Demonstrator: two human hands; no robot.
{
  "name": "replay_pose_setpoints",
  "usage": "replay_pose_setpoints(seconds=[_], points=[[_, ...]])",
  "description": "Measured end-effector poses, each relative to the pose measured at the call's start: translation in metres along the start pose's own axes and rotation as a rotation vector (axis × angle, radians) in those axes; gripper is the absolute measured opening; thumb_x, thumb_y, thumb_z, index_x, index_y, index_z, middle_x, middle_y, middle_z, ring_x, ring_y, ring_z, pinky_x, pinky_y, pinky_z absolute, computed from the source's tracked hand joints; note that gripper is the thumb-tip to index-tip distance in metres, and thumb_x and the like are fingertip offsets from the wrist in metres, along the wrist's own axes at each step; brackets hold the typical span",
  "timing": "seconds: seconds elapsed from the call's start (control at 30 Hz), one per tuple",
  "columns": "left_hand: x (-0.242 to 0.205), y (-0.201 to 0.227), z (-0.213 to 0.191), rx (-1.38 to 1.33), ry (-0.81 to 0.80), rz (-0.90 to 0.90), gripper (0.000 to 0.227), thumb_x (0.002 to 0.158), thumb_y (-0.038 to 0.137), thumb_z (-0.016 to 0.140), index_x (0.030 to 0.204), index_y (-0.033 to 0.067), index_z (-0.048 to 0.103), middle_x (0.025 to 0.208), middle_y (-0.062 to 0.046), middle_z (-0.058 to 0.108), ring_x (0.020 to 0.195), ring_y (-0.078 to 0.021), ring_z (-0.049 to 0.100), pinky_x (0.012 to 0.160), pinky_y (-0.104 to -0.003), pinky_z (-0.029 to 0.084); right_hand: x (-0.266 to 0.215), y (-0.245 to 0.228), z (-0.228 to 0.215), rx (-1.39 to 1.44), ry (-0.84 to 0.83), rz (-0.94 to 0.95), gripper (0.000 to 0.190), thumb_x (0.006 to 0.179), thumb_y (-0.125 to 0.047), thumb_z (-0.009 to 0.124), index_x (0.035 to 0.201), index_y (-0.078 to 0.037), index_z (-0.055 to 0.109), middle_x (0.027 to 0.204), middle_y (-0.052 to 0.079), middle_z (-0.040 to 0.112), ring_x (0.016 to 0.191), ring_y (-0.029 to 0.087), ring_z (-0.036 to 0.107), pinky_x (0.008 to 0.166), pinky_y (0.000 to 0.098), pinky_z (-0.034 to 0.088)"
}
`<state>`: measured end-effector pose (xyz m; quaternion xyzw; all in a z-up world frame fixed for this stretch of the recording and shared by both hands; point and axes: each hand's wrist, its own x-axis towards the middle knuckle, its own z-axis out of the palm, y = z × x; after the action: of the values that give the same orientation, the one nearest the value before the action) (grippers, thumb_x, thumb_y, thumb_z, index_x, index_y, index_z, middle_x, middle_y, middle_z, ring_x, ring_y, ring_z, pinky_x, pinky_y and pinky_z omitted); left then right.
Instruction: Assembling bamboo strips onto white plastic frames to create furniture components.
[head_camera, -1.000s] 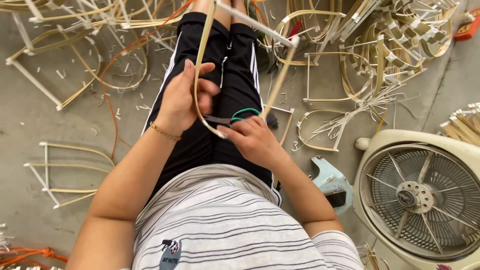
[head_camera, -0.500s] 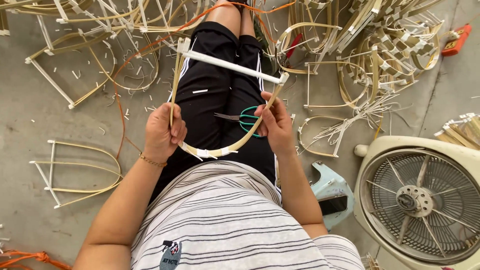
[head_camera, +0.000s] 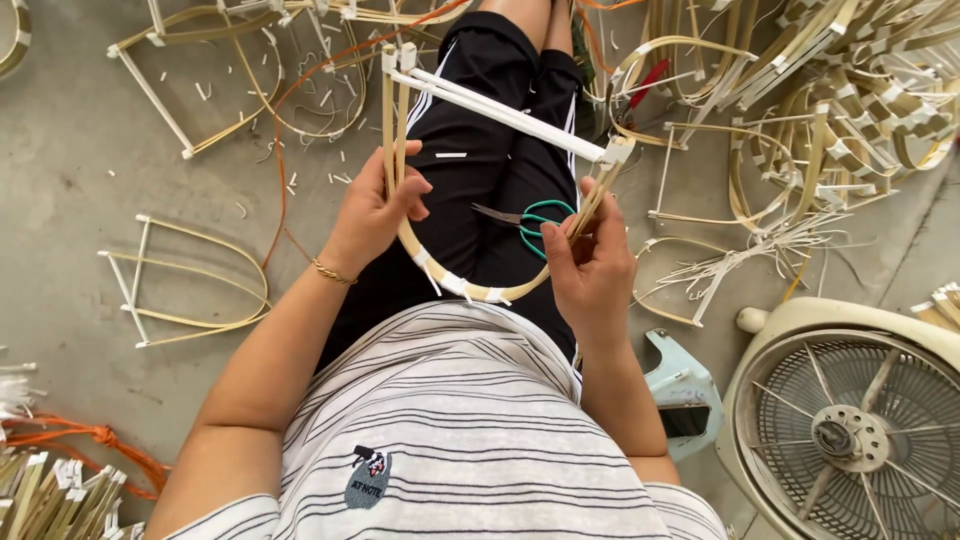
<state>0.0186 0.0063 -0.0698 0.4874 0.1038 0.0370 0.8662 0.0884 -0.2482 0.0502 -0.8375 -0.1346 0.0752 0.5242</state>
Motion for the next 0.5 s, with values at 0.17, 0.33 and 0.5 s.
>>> replay_pose_setpoints(seconds=[0.17, 0.33, 0.5], points=[[0.002, 0.004, 0.017, 0.6, 0.269, 0.079, 0.03, 0.11, 0.013, 0.05, 0.136, -0.0002, 0.054, 0.085, -0.005, 0.069, 0.068, -0.011, 0.072, 0.063, -0.025, 0.06, -0.004, -0.017, 0.007, -0.286, -0.015, -0.228, 0.053, 0.103, -0.009, 0.071, 0.149, 0.001, 0.048, 0.091, 0.004, 0.068, 0.074, 0.011, 0.065, 0.07, 0.0271, 0.055], [0.002, -0.007, 0.018, 0.649, 0.332, 0.12, 0.026, 0.11, 0.014, 0.05, 0.131, 0.0001, 0.058, 0.084, -0.005, 0.07, 0.066, -0.0115, 0.073, 0.061, -0.025, 0.061, -0.014, -0.012, 0.007, -0.329, -0.067, -0.318, 0.051, 0.104, -0.006, 0.064, 0.15, 0.005, 0.043, 0.102, 0.009, 0.069, 0.081, 0.017, 0.067, 0.074, 0.03, 0.056], [-0.003, -0.001, 0.018, 0.668, 0.322, 0.14, 0.027, 0.111, 0.014, 0.05, 0.132, 0.0005, 0.058, 0.084, -0.005, 0.069, 0.065, -0.0117, 0.072, 0.06, -0.026, 0.06, -0.007, -0.002, 0.001, -0.296, -0.106, -0.323, 0.05, 0.105, -0.005, 0.062, 0.15, 0.005, 0.043, 0.1, 0.008, 0.068, 0.078, 0.016, 0.066, 0.074, 0.0291, 0.055]])
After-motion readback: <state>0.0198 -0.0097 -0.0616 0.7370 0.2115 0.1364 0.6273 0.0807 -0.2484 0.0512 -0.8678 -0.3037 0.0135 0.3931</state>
